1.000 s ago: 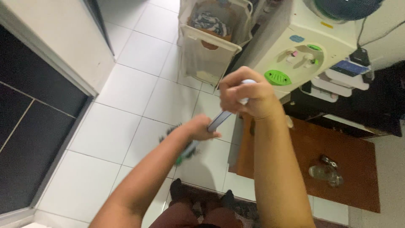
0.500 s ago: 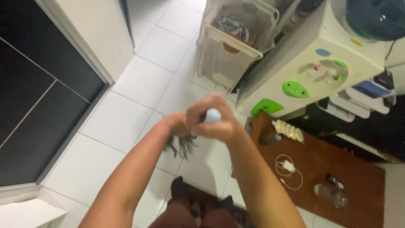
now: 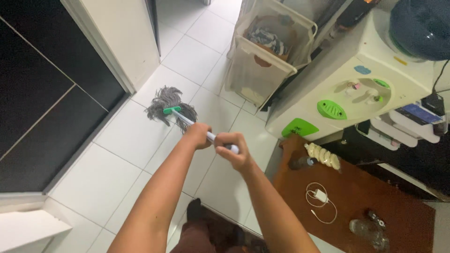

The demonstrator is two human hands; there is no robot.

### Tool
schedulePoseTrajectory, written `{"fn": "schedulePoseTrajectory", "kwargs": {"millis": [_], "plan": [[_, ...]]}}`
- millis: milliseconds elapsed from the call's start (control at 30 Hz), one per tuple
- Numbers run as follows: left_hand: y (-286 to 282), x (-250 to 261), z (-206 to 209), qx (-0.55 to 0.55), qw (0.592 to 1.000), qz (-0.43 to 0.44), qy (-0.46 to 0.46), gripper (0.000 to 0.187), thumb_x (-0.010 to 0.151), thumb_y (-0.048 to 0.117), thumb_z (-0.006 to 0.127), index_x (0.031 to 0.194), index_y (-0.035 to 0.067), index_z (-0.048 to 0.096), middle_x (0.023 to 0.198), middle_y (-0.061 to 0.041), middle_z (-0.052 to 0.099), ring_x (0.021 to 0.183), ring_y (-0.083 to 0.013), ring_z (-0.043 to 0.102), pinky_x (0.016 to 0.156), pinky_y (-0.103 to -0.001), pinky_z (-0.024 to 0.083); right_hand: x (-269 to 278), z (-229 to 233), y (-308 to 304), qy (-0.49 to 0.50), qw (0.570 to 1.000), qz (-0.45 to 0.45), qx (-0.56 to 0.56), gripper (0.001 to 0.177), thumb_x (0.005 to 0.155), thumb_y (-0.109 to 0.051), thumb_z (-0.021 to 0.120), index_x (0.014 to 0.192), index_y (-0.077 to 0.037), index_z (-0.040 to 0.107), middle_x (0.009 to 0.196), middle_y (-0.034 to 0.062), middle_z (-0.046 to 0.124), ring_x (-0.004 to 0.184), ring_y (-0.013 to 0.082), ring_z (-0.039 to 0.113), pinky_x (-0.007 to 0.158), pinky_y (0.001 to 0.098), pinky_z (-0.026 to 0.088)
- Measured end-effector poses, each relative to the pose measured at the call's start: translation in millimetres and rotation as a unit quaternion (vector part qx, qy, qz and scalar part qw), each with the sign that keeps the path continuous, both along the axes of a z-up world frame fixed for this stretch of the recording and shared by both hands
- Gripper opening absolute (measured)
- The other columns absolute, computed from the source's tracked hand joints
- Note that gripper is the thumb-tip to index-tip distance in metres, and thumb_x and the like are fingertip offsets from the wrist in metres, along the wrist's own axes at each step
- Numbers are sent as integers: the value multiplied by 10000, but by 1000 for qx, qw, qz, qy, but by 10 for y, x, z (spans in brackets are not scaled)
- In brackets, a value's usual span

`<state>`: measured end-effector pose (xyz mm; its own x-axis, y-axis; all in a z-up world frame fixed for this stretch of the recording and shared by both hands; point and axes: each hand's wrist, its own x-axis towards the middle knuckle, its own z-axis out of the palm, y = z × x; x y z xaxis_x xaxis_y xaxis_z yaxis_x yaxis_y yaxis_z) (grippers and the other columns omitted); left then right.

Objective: The person mops the tiled floor in a narrow hallway using a mop, moving from one side to the other.

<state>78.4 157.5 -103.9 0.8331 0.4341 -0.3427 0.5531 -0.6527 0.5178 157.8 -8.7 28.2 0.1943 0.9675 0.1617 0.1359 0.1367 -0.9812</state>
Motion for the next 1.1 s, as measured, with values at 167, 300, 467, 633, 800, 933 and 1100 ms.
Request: {"fn": "schedulePoseTrajectory", "kwargs": {"millis": [167,300,467,633,800,933,1100], "plan": [[-587,294,628,-1,999,-54,7,228,811,373,709,946,201,771,1012,-124,745,993,-331,699,861,-459,548,510,456,-423,75,997,-30,2,343,837,-300,705,697,7,646,668,60,612,622,141,535,574,301,398],[-1149,528,1003,-127,988,-61,-61,346,865,439,687,799,109,765,820,-150,742,806,-349,727,735,-447,562,771,1157,-838,112,992,-53,-9,251,798,-215,645,683,0,585,658,85,561,656,169,541,662,310,435],[-1759,352,799,-224,952,-4,-209,344,883,351,730,761,31,693,690,-184,680,657,-326,670,646,-426,545,428,1359,-1002,149,966,-159,140,148,772,-78,648,734,38,564,647,91,550,589,185,528,631,354,490],[-1818,117,506,-198,930,-17,-310,276,896,283,687,756,46,674,696,-185,662,578,-317,608,599,-419,526,143,1334,-1115,148,964,-101,199,147,772,5,690,732,41,553,657,101,548,599,200,522,605,337,448],[-1609,-139,427,-118,969,-1,-216,198,835,240,730,791,51,692,771,-211,692,716,-353,697,654,-424,542,-39,1136,-1082,92,969,-74,217,175,763,-30,709,708,26,552,682,96,572,636,210,578,625,331,466],[-1432,-535,320,-137,949,129,-252,211,767,187,739,943,75,707,889,-188,705,842,-362,700,717,-426,542,-197,687,-950,0,988,-61,143,133,709,-81,650,710,47,613,648,64,581,555,138,503,546,283,387],[-1345,-719,-135,-18,957,219,-189,182,747,168,748,898,70,719,938,-177,725,946,-380,690,796,-441,546,-334,26,-914,64,995,-8,78,130,777,-79,586,692,16,557,700,73,595,629,127,519,590,278,421]]}}
